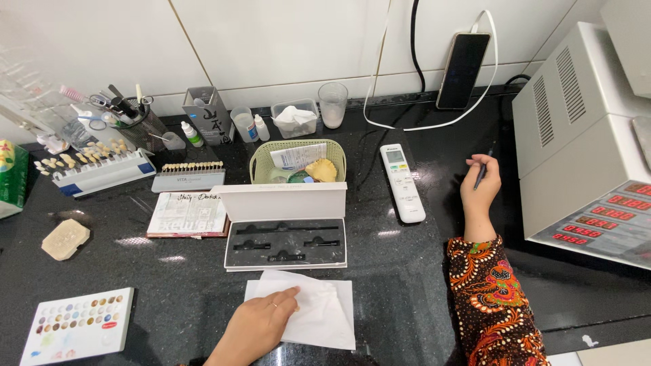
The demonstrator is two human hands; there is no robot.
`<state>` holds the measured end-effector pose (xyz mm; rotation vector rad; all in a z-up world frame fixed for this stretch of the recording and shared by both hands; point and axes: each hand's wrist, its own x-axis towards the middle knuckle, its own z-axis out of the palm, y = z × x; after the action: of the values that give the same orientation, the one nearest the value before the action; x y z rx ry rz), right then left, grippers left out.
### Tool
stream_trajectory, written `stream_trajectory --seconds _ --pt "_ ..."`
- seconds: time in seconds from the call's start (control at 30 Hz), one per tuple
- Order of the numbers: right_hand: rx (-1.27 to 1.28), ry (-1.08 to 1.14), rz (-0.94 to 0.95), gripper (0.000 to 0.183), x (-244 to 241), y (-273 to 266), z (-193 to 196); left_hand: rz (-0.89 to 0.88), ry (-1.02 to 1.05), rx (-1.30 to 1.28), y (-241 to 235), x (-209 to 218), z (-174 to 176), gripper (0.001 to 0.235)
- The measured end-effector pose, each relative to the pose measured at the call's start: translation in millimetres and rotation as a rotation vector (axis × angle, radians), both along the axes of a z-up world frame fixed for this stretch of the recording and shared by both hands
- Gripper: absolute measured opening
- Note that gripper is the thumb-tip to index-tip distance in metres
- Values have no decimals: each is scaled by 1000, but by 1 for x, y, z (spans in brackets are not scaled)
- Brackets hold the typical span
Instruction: The person retrieves a small tooth-shaped object from a basket, then uses a fine brush to apply color from a palette onto the object. The person repeatedly dips the brush into a liquid and wipes it on a tissue while continuing to paint the object.
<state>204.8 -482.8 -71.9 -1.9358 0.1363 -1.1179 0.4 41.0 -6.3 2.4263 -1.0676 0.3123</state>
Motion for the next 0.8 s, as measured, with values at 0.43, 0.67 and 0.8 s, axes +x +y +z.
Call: stream_trajectory --seconds 0.43,0.67,0.8 --pt "-12 22 16 11 -2 1 3 317 -51 -157 16 5 21 20" --pt "-36 -15 -5 10 -2 -5 -6 227 -177 -221 16 -2 36 25" --pt "-35 -25 -23 11 -5 -9 -10 156 -168 -227 15 -6 39 26"
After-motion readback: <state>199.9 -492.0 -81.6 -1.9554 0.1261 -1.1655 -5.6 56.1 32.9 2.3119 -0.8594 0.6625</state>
